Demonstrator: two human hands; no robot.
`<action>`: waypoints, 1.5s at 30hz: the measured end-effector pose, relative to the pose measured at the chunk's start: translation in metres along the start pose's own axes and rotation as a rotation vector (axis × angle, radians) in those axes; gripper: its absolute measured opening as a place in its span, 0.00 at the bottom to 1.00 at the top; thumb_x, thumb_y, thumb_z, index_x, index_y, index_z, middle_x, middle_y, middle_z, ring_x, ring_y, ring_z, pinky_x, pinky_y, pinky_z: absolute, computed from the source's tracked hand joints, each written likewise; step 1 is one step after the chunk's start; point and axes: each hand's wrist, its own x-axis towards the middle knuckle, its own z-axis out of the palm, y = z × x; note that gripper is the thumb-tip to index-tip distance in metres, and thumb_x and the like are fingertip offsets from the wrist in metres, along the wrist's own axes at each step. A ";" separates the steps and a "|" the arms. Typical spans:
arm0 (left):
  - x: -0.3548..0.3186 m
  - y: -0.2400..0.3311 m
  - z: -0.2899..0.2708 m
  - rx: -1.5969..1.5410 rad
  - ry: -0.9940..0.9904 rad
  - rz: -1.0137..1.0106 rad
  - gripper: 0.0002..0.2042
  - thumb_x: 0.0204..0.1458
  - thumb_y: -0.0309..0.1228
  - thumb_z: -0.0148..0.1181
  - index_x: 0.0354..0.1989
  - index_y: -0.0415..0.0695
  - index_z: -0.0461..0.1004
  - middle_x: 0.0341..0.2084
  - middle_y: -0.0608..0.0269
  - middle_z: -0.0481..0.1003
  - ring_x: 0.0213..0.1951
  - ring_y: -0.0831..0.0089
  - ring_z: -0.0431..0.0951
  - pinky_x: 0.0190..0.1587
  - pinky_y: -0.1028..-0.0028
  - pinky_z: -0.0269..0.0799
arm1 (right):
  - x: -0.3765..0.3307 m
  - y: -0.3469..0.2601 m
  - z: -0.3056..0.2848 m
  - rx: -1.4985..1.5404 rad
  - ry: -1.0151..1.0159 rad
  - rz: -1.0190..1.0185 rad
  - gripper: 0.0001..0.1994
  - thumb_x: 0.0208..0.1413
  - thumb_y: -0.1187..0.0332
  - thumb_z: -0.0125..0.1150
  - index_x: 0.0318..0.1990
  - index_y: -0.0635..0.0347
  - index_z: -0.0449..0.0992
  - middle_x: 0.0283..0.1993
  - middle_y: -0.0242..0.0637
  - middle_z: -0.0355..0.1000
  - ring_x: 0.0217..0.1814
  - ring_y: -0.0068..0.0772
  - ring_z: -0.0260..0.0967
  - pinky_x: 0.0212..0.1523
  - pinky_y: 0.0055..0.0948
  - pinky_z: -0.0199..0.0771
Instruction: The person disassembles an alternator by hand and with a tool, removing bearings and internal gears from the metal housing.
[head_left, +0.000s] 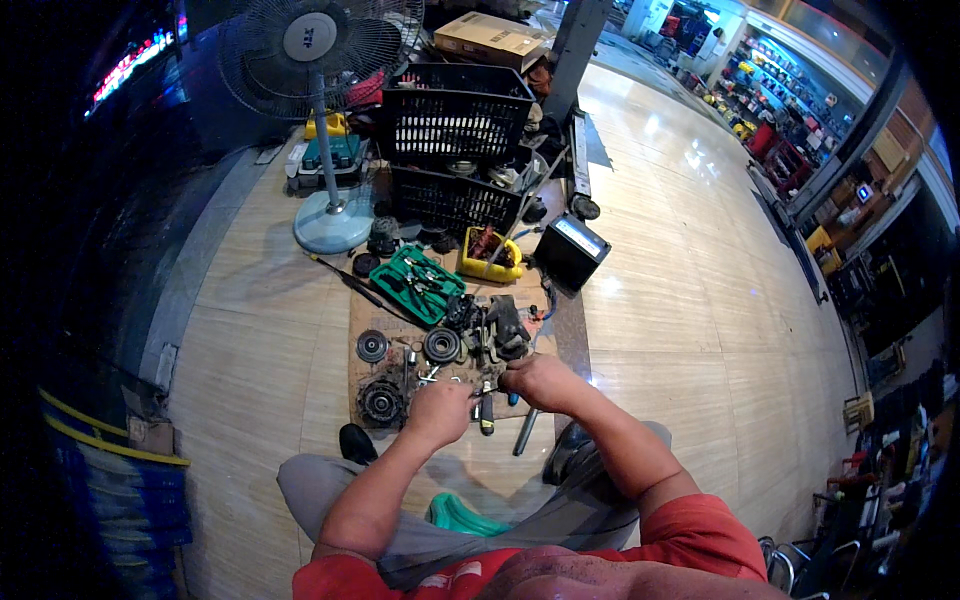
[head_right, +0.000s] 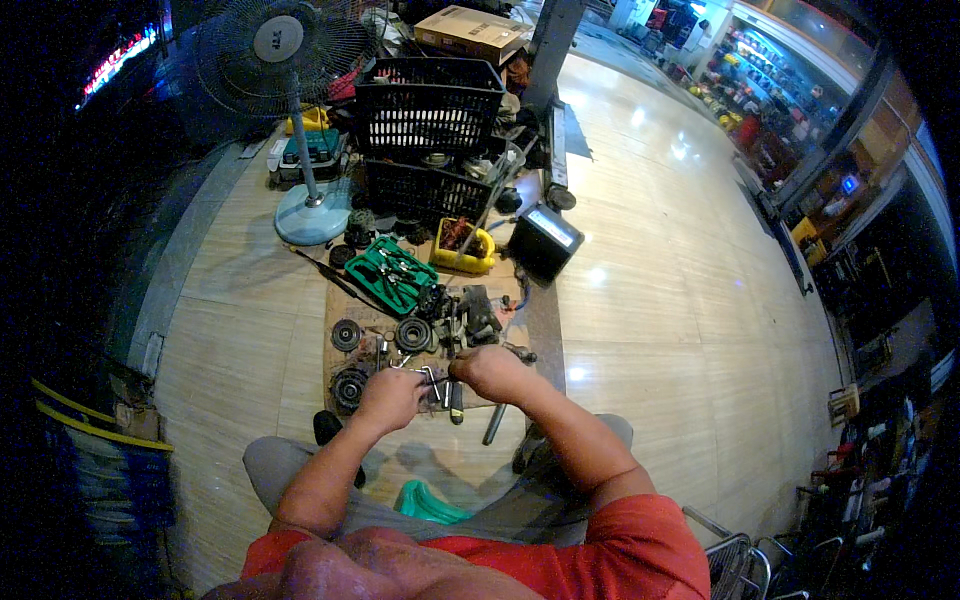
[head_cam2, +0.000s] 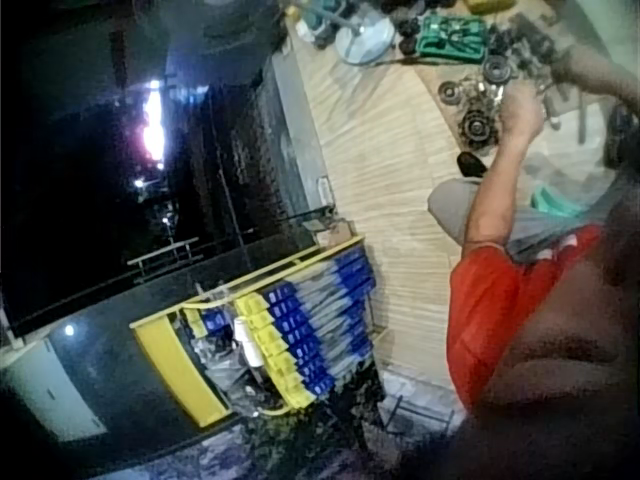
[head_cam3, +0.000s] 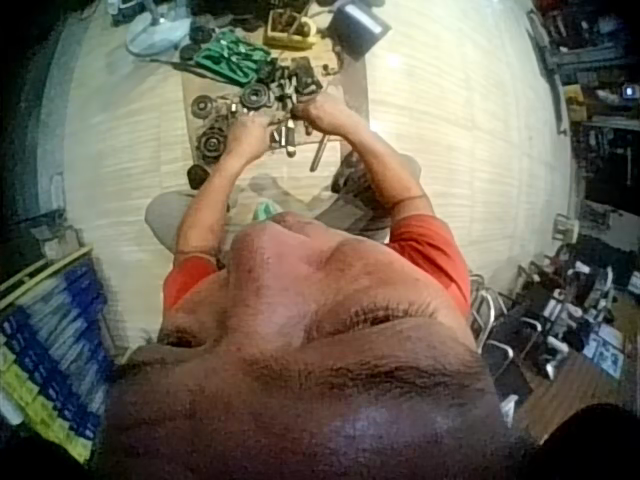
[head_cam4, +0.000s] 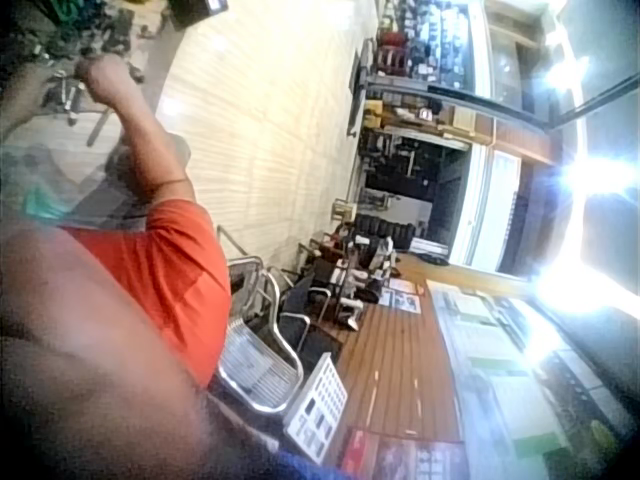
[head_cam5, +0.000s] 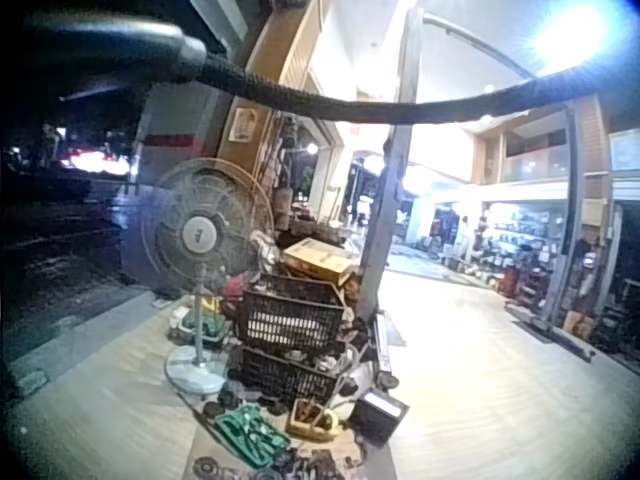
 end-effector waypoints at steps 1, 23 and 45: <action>0.000 -0.001 0.002 0.002 -0.023 -0.007 0.10 0.53 0.36 0.57 0.30 0.41 0.77 0.28 0.50 0.77 0.34 0.50 0.77 0.38 0.55 0.72 | 0.000 0.000 0.003 -0.003 0.001 -0.007 0.05 0.46 0.72 0.53 0.32 0.58 0.73 0.31 0.42 0.71 0.34 0.50 0.73 0.32 0.44 0.72; 0.007 -0.003 0.023 0.032 0.028 0.101 0.07 0.50 0.27 0.49 0.29 0.42 0.75 0.26 0.50 0.77 0.31 0.51 0.79 0.34 0.55 0.73 | 0.001 0.003 0.020 -0.039 -0.041 0.056 0.04 0.49 0.69 0.55 0.31 0.57 0.73 0.30 0.41 0.71 0.32 0.49 0.72 0.31 0.44 0.71; 0.002 0.003 0.012 0.090 0.152 0.239 0.05 0.50 0.26 0.49 0.28 0.44 0.73 0.26 0.56 0.74 0.31 0.54 0.78 0.33 0.57 0.73 | -0.001 0.004 0.019 0.150 0.013 0.095 0.05 0.51 0.68 0.58 0.33 0.59 0.76 0.31 0.44 0.73 0.35 0.51 0.72 0.35 0.44 0.72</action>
